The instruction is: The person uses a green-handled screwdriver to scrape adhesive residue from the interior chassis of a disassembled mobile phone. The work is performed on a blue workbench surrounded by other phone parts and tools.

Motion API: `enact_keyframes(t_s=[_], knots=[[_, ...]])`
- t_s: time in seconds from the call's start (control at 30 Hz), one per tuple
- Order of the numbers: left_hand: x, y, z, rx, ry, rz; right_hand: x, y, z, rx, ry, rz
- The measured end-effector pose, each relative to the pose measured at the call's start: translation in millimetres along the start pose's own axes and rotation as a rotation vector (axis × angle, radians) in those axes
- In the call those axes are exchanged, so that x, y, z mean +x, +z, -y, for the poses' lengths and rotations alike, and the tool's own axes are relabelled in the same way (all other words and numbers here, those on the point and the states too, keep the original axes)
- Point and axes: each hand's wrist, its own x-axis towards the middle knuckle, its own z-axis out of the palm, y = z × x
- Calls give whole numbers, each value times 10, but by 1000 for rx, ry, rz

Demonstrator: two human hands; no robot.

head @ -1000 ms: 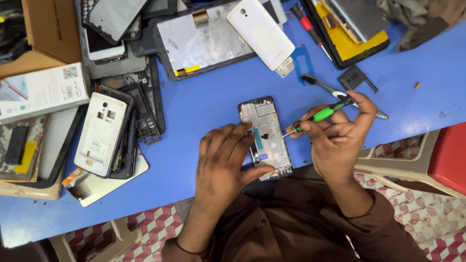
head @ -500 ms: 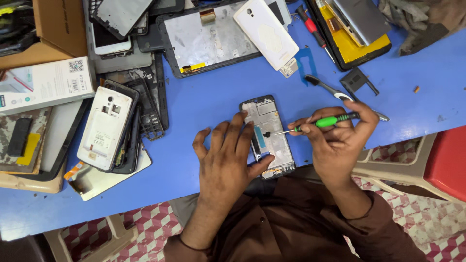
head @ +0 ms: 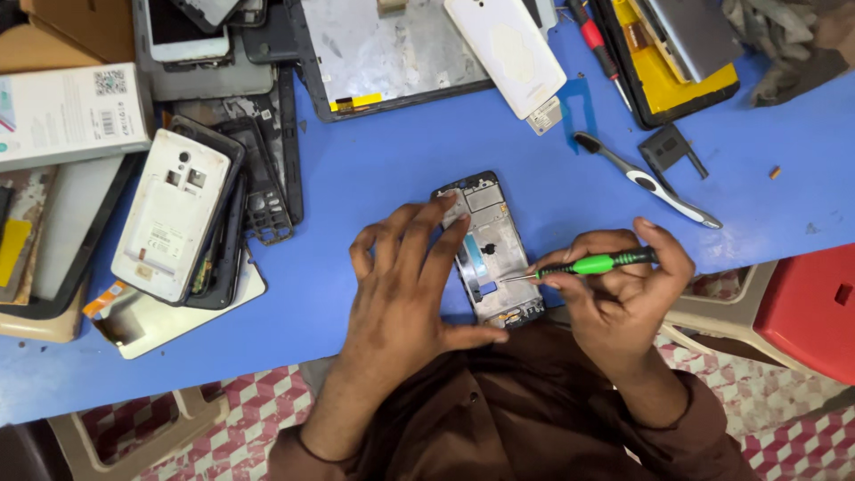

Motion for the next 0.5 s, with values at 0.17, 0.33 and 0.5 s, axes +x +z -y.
enact_keyframes(t_s=[0.17,0.33,0.5], knots=[[13,-49,24,95,5,166,110,-23,101,-70,-74,74],[-8,0,-9,146,-16,136,168,30,109,-227,-133,127],[-31,47,-19,211,-50,98,129,52,34,-171,-132,98]])
